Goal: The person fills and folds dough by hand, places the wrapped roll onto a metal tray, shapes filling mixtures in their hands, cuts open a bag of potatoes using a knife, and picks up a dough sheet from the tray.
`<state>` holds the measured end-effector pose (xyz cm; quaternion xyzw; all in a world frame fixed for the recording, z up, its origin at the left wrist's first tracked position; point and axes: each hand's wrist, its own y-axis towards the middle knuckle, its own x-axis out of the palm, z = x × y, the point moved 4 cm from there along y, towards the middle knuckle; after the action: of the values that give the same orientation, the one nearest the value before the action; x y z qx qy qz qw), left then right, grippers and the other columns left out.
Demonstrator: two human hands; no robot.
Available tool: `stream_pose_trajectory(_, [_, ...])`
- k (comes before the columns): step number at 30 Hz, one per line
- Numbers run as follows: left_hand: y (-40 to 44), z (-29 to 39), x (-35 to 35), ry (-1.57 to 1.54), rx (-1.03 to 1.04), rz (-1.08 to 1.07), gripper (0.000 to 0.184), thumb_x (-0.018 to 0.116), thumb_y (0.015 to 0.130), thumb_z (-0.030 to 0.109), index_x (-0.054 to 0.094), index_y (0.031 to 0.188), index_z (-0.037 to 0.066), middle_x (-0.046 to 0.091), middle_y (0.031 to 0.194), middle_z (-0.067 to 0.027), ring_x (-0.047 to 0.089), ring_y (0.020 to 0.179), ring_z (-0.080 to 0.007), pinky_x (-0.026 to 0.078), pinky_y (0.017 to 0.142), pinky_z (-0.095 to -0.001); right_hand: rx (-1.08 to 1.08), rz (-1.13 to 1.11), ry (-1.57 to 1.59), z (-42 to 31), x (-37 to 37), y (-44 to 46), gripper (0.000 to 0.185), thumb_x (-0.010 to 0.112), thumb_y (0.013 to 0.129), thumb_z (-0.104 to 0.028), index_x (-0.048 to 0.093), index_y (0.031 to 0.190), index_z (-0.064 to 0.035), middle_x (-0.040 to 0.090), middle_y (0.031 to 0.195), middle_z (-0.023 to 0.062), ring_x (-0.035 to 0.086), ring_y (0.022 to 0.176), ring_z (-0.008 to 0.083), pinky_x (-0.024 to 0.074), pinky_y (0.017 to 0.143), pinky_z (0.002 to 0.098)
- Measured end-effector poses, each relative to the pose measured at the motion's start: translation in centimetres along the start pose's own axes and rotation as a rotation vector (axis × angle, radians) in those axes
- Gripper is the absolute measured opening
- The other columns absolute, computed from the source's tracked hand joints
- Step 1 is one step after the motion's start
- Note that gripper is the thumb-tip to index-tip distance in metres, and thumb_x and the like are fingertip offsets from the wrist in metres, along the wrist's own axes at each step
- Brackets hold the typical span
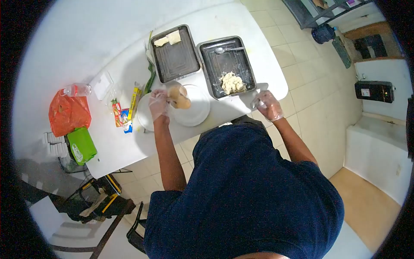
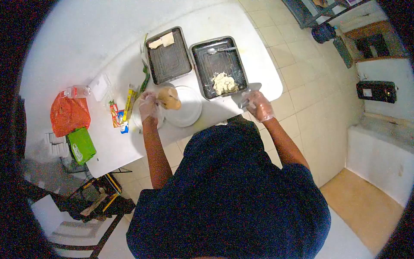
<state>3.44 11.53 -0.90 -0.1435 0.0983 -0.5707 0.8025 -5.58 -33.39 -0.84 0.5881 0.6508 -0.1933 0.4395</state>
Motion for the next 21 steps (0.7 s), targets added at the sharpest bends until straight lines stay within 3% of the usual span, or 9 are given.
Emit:
stream_pose_trajectory(3, [-2.0,1.3,3.5,0.069,-0.067,-0.046,0.019,0.065,0.091,0.015,0.059,0.108,0.008,0.06,0.091,-0.0005,0.055,0.075,-0.011,0.046,0.069,-0.0263,0.153,0.186,0.137,1.5,-2.9,1.2,0.039,0.078,0.076,-0.005,0.065,0.112,-0.0095,0.065,0.106,0.0144,0.066,0.095,0.0333,0.0551,0.086,0.0397])
stream_pose_trajectory(5, [-2.0,0.5,5.7,0.036,-0.102,-0.026,0.018,0.067,0.09,0.011,0.058,0.106,0.009,0.062,0.092,-0.0012,0.057,0.077,-0.0112,0.046,0.067,-0.0264,0.335,0.347,0.31,6.6,-2.7,1.5,0.028,0.076,0.085,-0.004,0.06,0.108,-0.0023,0.067,0.105,0.0118,0.067,0.094,0.0193,0.0547,0.081,0.0292])
stream_pose_trajectory(7, [-1.5,-0.8,6.6,-0.056,-0.123,-0.047,0.019,0.069,0.09,0.01,0.058,0.106,0.009,0.064,0.093,-0.0018,0.059,0.077,-0.0113,0.046,0.066,-0.0265,0.482,0.387,0.37,6.4,-5.1,2.7,0.029,0.076,0.084,-0.003,0.059,0.107,-0.0007,0.068,0.103,0.0098,0.067,0.092,0.0161,0.0553,0.081,0.0304])
stream_pose_trajectory(9, [-1.3,-1.3,7.7,-0.217,-0.123,-0.102,0.02,0.069,0.089,0.011,0.058,0.106,0.009,0.065,0.094,-0.0022,0.059,0.077,-0.0112,0.047,0.066,-0.0268,0.454,0.464,0.473,8.1,-6.0,3.1,0.03,0.078,0.083,-0.003,0.059,0.107,-0.0018,0.069,0.101,0.0101,0.068,0.09,0.0171,0.057,0.079,0.0311])
stream_pose_trajectory(13, [-2.8,0.2,9.0,0.039,-0.125,-0.088,0.024,0.069,0.088,0.01,0.058,0.109,0.007,0.064,0.094,-0.002,0.06,0.078,-0.0125,0.049,0.069,-0.0272,0.494,0.554,0.837,8.2,-7.9,4.3,0.031,0.08,0.082,-0.003,0.058,0.104,-0.004,0.07,0.101,0.013,0.069,0.09,0.0197,0.0598,0.073,0.0316])
stream_pose_trajectory(14, [-3.4,1.2,9.5,0.078,-0.119,-0.072,0.025,0.069,0.089,0.01,0.058,0.111,0.007,0.064,0.094,-0.002,0.059,0.078,-0.0126,0.049,0.07,-0.0268,0.549,0.531,0.818,7.0,-8.9,4.9,0.027,0.077,0.084,0.0,0.056,0.101,-0.0033,0.07,0.103,0.0161,0.07,0.09,0.0222,0.0611,0.071,0.0326])
stream_pose_trajectory(17, [-3.9,2.3,10.1,0.191,-0.014,-0.078,0.024,0.067,0.086,0.005,0.059,0.109,0.006,0.063,0.093,-0.0021,0.059,0.079,-0.012,0.049,0.072,-0.027,0.428,0.459,0.997,4.4,-9.7,6.8,0.023,0.073,0.086,0.004,0.055,0.099,-0.0018,0.069,0.105,0.0181,0.071,0.093,0.0244,0.0623,0.072,0.0344])
stream_pose_trajectory(21, [-5.1,3.9,10.4,0.217,0.13,-0.081,0.021,0.065,0.085,0.002,0.061,0.106,0.005,0.063,0.095,-0.0023,0.058,0.084,-0.0111,0.048,0.076,-0.0265,0.354,0.195,1.112,0.9,-9.3,8.0,0.022,0.071,0.085,0.008,0.055,0.098,-0.0003,0.067,0.109,0.0203,0.069,0.102,0.0286,0.063,0.082,0.0397])
